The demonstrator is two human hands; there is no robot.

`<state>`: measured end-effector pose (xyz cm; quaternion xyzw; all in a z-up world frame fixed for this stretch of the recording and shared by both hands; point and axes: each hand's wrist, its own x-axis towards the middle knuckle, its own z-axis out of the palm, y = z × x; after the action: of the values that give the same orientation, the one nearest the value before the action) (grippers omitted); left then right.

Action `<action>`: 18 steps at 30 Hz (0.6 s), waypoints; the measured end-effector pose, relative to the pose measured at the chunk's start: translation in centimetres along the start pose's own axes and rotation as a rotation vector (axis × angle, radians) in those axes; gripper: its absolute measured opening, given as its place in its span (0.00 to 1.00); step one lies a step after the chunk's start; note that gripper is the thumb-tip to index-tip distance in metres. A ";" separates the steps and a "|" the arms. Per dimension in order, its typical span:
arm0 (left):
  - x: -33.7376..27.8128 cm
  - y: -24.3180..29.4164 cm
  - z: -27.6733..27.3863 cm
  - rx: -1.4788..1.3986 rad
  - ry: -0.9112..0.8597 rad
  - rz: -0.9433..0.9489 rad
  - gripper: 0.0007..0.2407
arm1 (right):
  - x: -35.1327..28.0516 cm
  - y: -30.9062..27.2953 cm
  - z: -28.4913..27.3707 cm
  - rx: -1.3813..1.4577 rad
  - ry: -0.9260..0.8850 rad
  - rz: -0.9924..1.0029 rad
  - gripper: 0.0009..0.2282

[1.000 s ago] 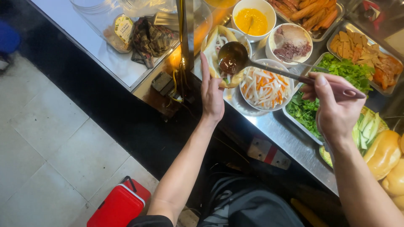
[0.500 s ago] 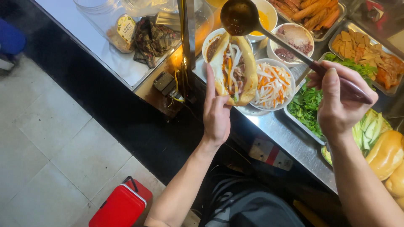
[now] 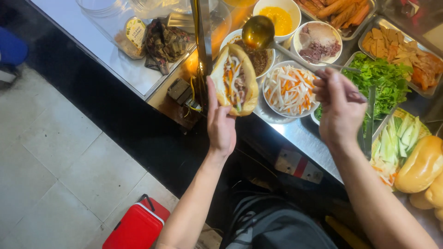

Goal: Preparing a sandwich by slicing bread, adding meat and vegetables, and toasting it in a press.

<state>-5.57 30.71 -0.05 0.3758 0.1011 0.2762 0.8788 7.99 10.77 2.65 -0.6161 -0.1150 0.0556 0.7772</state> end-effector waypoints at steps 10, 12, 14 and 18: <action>-2.4 1.3 -1.3 0.070 -0.030 -0.021 0.35 | -1.1 10.6 4.7 -0.495 -0.082 -0.100 0.16; -2.4 1.1 -0.8 0.068 -0.055 -0.039 0.35 | -1.1 10.5 4.8 -0.416 -0.081 0.034 0.19; -2.4 0.7 0.2 0.065 -0.092 -0.055 0.35 | -1.0 9.8 4.3 -0.551 -0.137 0.215 0.20; -2.4 -0.6 3.2 -0.008 -0.191 -0.090 0.34 | -2.3 6.5 1.8 -0.401 -0.230 0.198 0.20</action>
<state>-6.07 27.14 1.68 0.3919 0.0327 0.1997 0.8975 5.72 13.48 -3.54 -0.7557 -0.1506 0.1774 0.6121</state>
